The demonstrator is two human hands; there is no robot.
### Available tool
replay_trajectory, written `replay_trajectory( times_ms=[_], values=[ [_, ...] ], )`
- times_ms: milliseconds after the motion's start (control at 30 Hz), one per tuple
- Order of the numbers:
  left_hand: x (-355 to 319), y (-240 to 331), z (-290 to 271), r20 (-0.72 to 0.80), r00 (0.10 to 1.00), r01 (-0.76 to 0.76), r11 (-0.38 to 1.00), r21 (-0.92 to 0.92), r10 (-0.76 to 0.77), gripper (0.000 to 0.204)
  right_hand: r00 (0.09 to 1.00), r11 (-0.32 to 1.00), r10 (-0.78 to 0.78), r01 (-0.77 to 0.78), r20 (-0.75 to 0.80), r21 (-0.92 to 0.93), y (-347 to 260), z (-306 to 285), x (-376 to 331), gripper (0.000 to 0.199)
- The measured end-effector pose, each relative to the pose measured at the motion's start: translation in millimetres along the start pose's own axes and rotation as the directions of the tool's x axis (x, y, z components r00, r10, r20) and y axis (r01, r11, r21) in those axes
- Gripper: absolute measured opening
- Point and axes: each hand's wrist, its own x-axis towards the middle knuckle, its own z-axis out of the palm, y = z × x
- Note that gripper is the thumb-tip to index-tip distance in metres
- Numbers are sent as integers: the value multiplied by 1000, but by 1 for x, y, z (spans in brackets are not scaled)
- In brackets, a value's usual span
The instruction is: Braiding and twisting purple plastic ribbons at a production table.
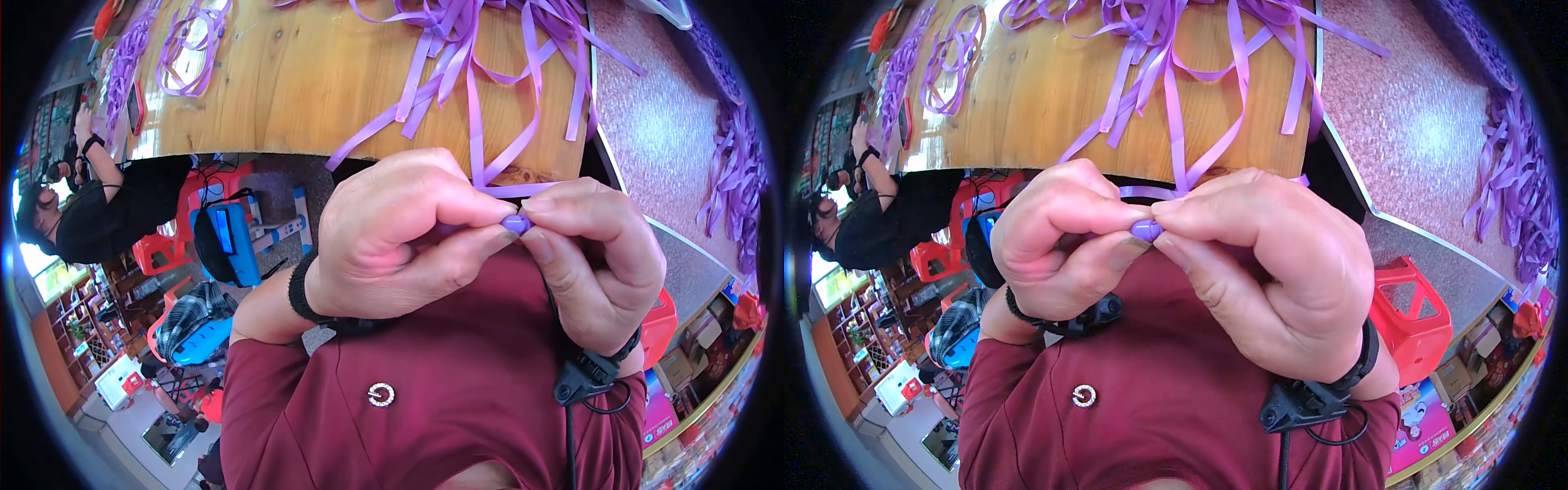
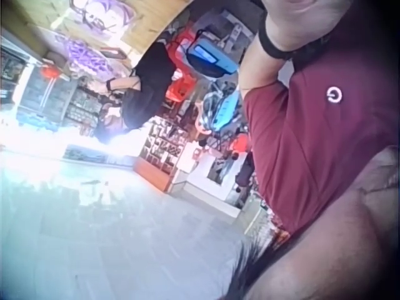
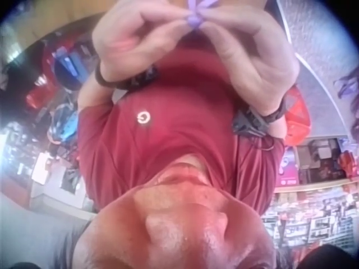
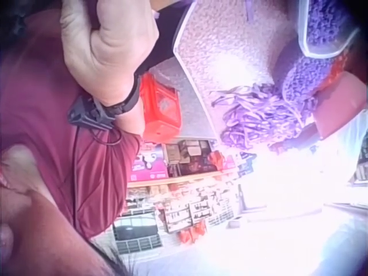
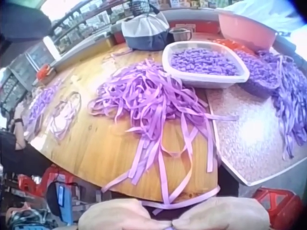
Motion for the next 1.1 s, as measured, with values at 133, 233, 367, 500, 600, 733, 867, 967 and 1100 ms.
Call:
replay_trajectory(
  times_ms=[133,233,367,500,600,733,867,967,1100],
  values=[
    [-2,2,-3,34,998,61,998,-32,-60,15,991,984,-136,136,9,-111,1,1,3,16],
    [-4,7,-4,61,981,190,969,-154,-183,12,975,941,-218,222,45,-257,-4,1,4,17],
    [-7,10,-4,93,938,344,870,-354,-333,9,953,863,-287,301,95,-407,-7,1,4,19],
    [-8,12,-2,183,824,520,588,-620,-536,6,929,747,-323,366,179,-554,-11,2,4,20],
    [-9,12,0,163,834,504,609,-613,-527,6,939,819,-297,345,175,-458,-7,-2,7,18],
    [-10,9,-1,63,950,309,896,-320,-305,8,976,959,-183,204,118,-197,0,-1,7,17],
    [-5,1,-5,84,996,23,999,-37,-20,17,978,959,-183,200,100,-202,0,-2,7,15],
    [-2,-3,-6,116,983,-159,977,144,143,20,987,972,-121,140,109,-188,-1,-1,6,15],
    [-6,-7,-3,61,969,-248,943,222,240,21,995,992,-23,34,95,-120,-1,0,2,14]
  ],
)
